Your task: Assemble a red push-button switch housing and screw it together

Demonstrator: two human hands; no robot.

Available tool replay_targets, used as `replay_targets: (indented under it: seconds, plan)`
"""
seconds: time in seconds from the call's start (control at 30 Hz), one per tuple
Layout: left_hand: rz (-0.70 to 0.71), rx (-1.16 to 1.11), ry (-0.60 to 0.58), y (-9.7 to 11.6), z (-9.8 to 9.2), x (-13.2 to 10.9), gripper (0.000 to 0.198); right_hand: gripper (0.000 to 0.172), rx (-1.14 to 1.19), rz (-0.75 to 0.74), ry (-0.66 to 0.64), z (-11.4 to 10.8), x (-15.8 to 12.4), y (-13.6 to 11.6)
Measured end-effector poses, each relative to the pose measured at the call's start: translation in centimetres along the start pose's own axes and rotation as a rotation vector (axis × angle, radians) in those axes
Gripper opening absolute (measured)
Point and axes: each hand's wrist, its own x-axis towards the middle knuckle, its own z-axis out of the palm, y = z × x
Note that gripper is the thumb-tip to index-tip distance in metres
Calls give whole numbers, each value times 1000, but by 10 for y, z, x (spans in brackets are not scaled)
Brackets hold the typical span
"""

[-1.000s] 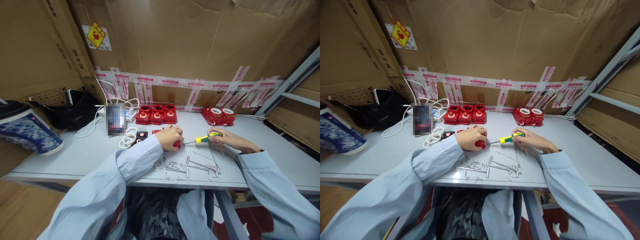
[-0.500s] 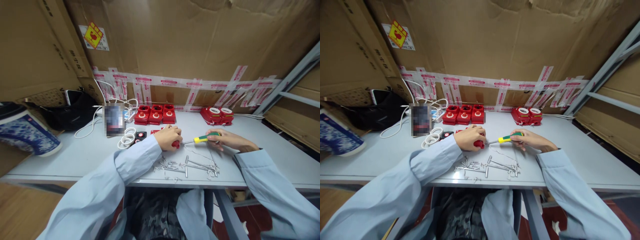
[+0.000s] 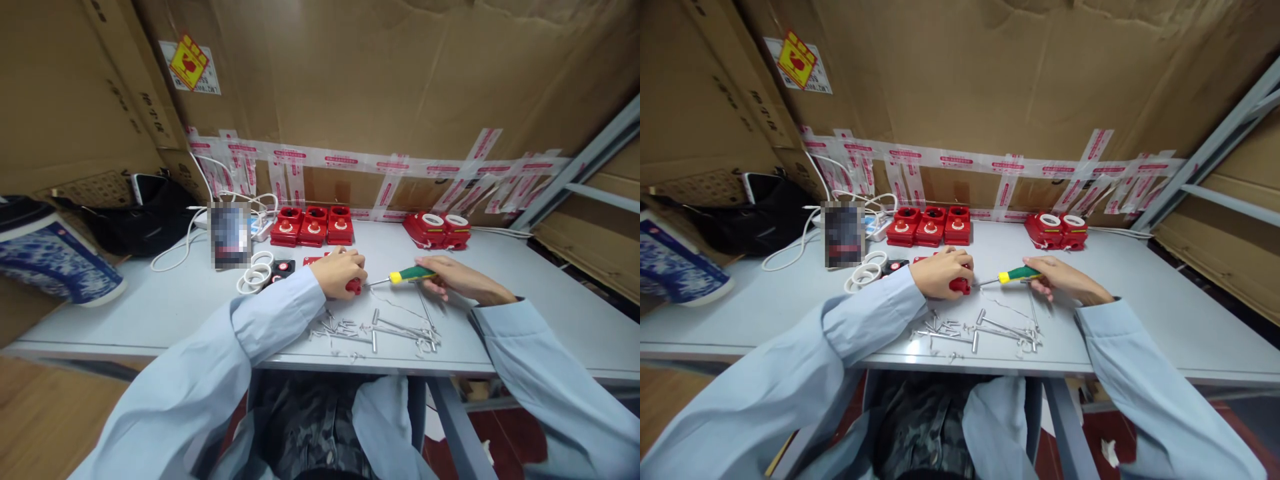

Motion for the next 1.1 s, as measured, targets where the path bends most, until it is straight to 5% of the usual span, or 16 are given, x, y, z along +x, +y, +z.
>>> replay_targets:
  seconds: [0.13, 0.3, 0.5, 0.67, 0.8, 1.1]
  plan:
    - [-4, 0, -4, 0, -1, 0, 20, 54, -99, 48, 119, 6, 0, -5]
    - [-8, -10, 0, 0, 0, 0, 18, 33, 62, -52, -24, 1, -3, -6]
    - [-7, -19, 0, 0, 0, 0, 18, 56, -147, 27, 64, 7, 0, -2]
    - [-5, -19, -2, -1, 0, -1, 19, 31, -70, -62, 13, 6, -7, -11]
    - [-6, -10, -7, -1, 0, 0, 20, 33, 14, -71, -78, 3, -9, -11]
    - [-9, -6, -4, 0, 0, 0, 19, 42, 100, -47, 196, 11, 6, -6]
